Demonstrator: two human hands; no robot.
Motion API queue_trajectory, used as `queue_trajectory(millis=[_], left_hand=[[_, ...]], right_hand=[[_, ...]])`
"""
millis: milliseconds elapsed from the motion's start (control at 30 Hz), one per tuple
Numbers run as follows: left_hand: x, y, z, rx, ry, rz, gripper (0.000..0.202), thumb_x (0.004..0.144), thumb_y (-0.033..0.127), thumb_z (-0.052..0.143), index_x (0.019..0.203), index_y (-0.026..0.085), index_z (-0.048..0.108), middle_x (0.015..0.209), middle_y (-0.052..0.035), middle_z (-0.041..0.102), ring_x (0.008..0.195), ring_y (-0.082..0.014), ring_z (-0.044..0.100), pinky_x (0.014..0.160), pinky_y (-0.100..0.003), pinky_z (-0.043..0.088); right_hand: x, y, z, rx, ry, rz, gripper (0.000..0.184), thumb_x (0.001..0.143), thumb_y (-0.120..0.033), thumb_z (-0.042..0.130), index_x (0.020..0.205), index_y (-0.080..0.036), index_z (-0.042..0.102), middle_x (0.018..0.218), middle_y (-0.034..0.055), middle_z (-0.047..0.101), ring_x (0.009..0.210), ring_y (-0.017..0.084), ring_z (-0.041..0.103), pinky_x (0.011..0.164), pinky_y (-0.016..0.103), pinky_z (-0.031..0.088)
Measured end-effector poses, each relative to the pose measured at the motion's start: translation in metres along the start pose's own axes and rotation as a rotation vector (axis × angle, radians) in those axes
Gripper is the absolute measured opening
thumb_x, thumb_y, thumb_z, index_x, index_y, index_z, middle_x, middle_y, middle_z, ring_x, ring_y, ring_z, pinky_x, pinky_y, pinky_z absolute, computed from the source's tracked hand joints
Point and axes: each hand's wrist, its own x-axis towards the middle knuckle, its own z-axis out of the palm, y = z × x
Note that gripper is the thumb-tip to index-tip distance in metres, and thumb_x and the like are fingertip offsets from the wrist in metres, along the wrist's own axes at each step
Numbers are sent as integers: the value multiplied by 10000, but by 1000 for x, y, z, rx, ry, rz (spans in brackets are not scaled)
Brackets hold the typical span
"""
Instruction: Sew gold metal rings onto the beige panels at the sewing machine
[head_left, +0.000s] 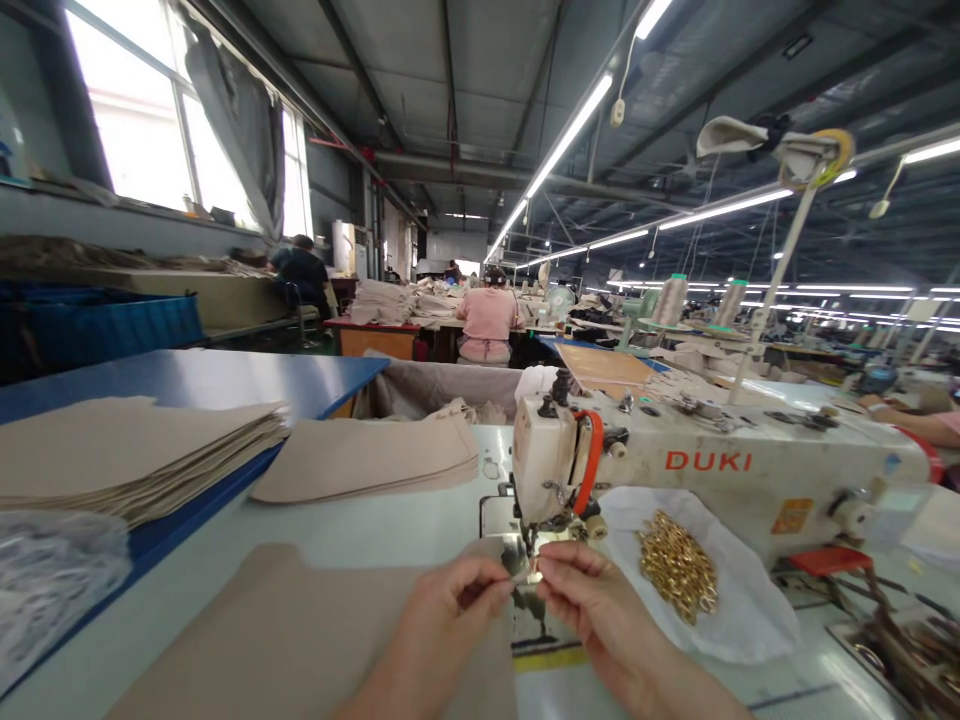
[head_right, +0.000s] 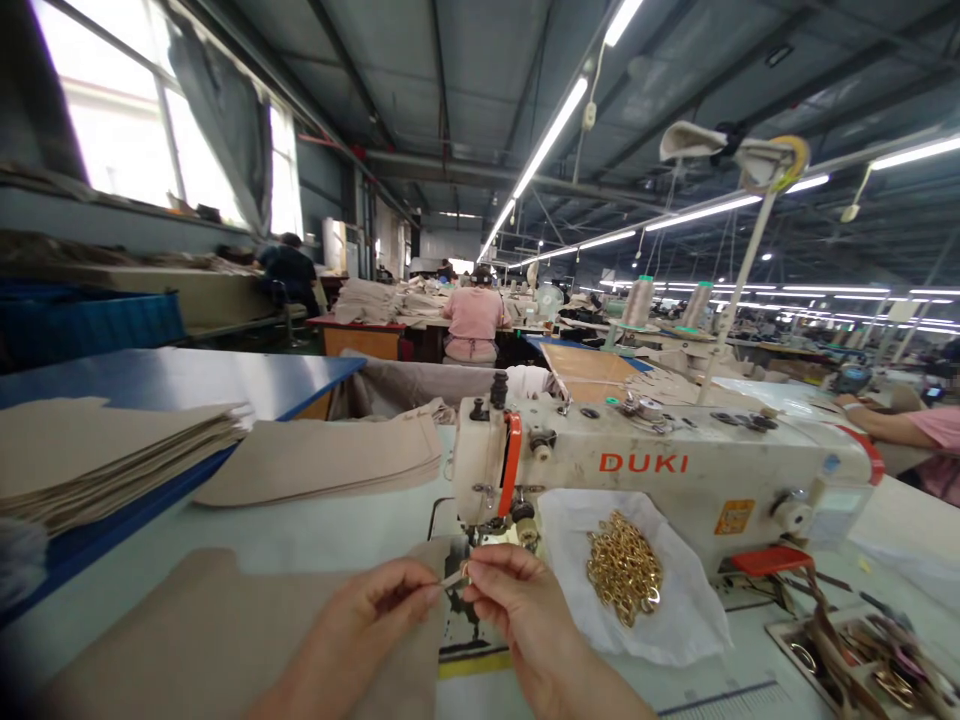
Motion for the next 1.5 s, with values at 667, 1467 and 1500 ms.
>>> queue_trajectory(millis=[667, 1467, 1500], left_hand=[[1, -3, -2, -58, 12, -10, 157, 710, 311, 616, 629, 188, 670, 587, 15, 598, 596, -151, 495, 579, -235, 402], [10, -8, -3, -380, -235, -201, 444, 522, 571, 797, 626, 174, 629, 527, 33, 601, 491, -110, 504, 547, -257, 425], [11, -9, -3, -392, -228, -198, 449, 509, 565, 806, 624, 177, 612, 519, 39, 594, 483, -107, 498, 542, -255, 422]], right_hand=[[-3, 10, 11, 150, -18, 123, 373, 444, -283, 930, 710, -151, 704, 648, 12, 706, 567, 92, 637, 526, 157, 499], [1, 5, 0, -371, -224, -223, 252, 596, -380, 831, 678, -184, 696, 601, -13, 662, 584, 133, 596, 589, 242, 451], [3, 6, 1, -380, -239, -190, 263, 582, -385, 834, 659, -184, 681, 577, -20, 647, 565, 132, 592, 573, 241, 448]])
